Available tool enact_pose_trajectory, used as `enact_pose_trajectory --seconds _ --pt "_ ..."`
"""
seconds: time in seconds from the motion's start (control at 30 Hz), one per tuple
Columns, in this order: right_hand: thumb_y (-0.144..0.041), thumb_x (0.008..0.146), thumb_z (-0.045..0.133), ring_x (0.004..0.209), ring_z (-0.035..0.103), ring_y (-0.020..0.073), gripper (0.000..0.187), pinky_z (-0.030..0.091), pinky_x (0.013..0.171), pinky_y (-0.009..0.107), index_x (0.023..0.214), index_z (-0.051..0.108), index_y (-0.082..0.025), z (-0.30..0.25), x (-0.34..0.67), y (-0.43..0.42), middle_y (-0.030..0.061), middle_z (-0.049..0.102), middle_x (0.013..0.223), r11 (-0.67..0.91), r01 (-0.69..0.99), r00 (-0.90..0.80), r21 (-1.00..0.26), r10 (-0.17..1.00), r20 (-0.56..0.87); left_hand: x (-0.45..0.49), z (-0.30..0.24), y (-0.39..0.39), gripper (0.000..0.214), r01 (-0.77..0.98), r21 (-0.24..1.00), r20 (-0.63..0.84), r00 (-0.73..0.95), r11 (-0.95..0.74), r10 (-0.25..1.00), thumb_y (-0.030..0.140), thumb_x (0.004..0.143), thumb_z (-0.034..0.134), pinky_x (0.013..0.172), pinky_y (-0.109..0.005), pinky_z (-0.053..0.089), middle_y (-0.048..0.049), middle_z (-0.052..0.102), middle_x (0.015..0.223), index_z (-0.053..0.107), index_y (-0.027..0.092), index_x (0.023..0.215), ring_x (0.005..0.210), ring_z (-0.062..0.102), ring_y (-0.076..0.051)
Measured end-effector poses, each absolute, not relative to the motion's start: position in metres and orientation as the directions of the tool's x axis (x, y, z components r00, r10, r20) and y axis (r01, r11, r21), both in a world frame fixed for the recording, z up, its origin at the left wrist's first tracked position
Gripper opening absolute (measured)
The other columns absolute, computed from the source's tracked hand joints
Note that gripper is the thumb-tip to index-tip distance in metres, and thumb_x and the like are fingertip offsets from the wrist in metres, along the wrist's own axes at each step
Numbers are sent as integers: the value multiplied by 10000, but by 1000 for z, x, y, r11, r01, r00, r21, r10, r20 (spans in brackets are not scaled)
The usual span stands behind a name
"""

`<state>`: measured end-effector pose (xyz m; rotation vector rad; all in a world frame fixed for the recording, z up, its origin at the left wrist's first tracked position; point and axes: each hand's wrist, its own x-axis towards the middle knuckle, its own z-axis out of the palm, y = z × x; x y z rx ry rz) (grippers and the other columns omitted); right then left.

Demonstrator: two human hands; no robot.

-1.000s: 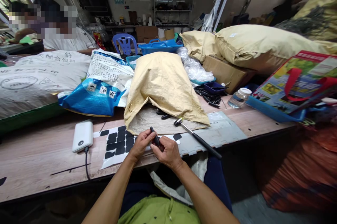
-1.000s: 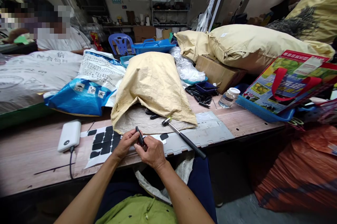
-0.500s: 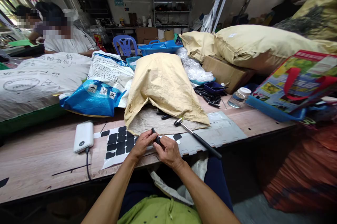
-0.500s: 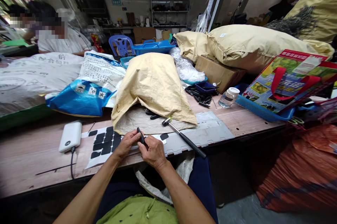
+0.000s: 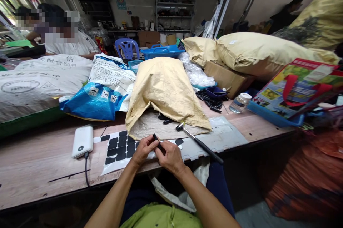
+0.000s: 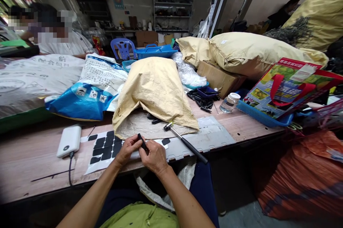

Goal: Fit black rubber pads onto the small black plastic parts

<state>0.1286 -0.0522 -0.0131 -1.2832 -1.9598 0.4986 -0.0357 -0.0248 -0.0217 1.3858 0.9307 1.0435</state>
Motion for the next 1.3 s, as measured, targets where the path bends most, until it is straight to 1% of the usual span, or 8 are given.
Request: enact_pose_trajectory --seconds 0.17,0.27,0.4,0.6,0.83,0.97,1.17,1.3 --pt "-337 915 588 651 482 135 304 340 623 257 649 529 -201 13 170 -70 -17 522 662 354 552 -298 -755 929 218 -39 -21 -29 387 -86 995 82 369 -54 926 477 800 736 665 -260 386 -26 571 736 704 128 964 704 511 -161" --pt "-319 835 661 572 398 105 274 274 537 240 615 553 -196 16 209 -90 -57 432 590 248 522 -579 -816 805 -126 -39 -23 -29 401 -33 998 65 350 -57 935 459 772 755 643 -255 366 -40 593 753 729 125 992 697 516 -159" --pt "-291 690 744 483 316 91 320 205 491 257 486 523 -183 -15 234 -112 -68 338 465 180 763 -537 -621 712 -454 -35 -23 -26 319 111 987 71 327 -113 942 426 776 749 628 -254 372 -29 606 717 748 147 931 662 521 -153" --pt "-378 767 682 851 725 303 227 476 687 332 785 780 -174 -73 217 -120 152 767 854 52 965 -170 -256 870 -463 -27 -25 -25 149 332 915 146 254 -228 956 322 784 735 701 -278 404 -18 638 647 772 180 806 659 551 -168" --pt "-452 767 701 973 740 378 294 545 821 423 833 793 -181 -85 217 -122 195 776 936 16 975 -121 -222 875 -469 -14 -29 -9 266 249 968 -93 262 25 961 414 802 707 566 -246 367 8 611 595 724 152 846 531 529 -139" --pt "-400 798 681 991 737 365 258 535 827 403 855 795 -176 -74 220 -127 191 776 943 29 974 -135 -224 868 -478 2 -10 12 168 499 866 -59 70 16 996 345 802 698 586 -255 343 3 630 629 725 181 831 592 561 -161" --pt "-370 810 669 773 717 245 221 446 638 276 826 793 -188 -32 227 -130 87 766 770 120 864 -387 -489 781 -491 27 6 52 173 799 601 130 -93 -4 987 311 871 666 736 -291 404 -44 697 990 713 244 1024 908 625 -214" --pt "-350 912 580 690 614 149 228 382 586 228 847 734 -195 9 242 -111 4 694 735 153 637 -443 -756 875 -196 34 1 64 172 882 470 97 -17 -30 995 348 858 691 862 -366 419 -83 689 1074 719 236 985 1071 601 -288"
